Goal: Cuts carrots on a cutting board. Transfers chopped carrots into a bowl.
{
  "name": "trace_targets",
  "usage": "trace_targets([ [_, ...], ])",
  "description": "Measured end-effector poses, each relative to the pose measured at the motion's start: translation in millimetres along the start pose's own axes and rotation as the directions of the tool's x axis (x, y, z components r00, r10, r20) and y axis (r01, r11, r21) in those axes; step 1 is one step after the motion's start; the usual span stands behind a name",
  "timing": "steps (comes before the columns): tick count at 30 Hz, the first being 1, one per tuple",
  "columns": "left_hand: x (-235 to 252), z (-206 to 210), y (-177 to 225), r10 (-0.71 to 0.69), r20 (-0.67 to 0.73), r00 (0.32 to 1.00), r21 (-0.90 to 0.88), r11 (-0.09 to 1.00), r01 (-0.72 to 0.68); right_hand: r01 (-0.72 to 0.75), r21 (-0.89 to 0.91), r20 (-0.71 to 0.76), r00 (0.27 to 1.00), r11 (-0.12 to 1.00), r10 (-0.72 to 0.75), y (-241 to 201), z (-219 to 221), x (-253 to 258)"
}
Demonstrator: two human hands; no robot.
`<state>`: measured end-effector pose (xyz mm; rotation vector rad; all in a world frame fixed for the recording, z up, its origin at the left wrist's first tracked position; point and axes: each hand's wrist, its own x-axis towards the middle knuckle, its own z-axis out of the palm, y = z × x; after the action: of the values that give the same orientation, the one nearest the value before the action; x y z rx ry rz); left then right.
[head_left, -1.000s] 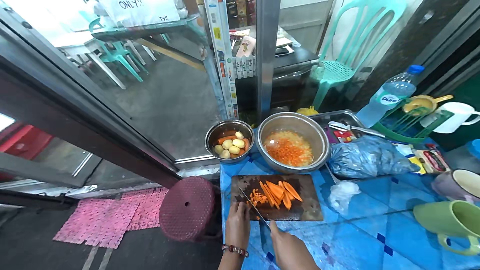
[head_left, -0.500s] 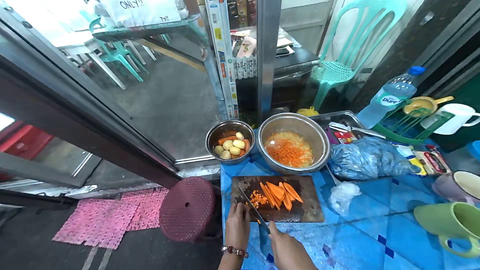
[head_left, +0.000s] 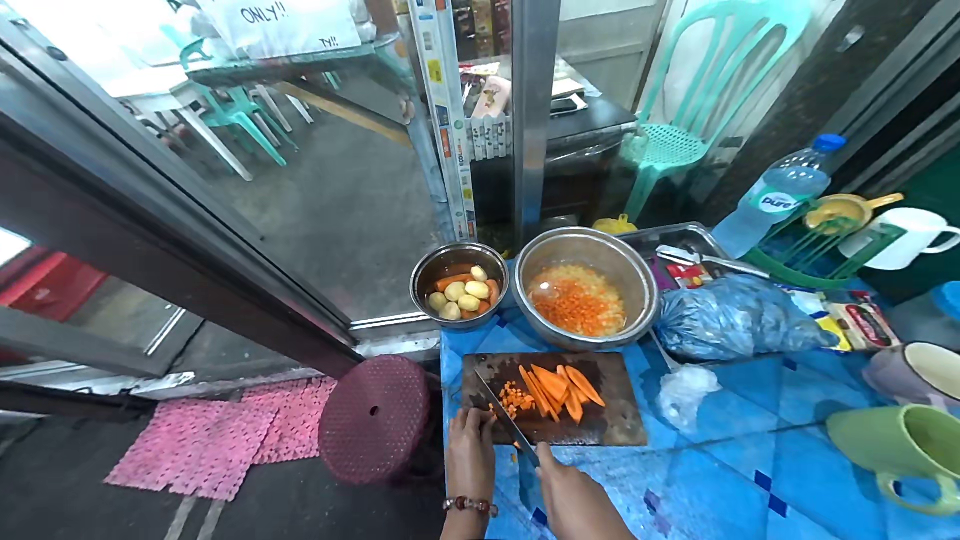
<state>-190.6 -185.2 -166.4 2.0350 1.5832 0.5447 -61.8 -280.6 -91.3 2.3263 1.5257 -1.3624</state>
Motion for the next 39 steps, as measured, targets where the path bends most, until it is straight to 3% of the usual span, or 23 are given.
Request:
trace_targets([
  [11,-3,2,-10,0.085,-0.052,0.995,0.019,0.996,-0.085,-0.044,-0.104,0.004,0.999,0.994,0.044,-17,10,5],
  [18,-5,1,-11,0.096,-0.057,0.994,0.028,0.995,-0.094,-0.002,0.078,0.013,1.0,0.997,0.001,-1,3,11],
  [39,-4,-4,-9,0.034,0.004,0.999,0.107,0.994,-0.035,-0.005,-0.112,-0.022,1.0,0.994,0.003,-5,6,-4],
])
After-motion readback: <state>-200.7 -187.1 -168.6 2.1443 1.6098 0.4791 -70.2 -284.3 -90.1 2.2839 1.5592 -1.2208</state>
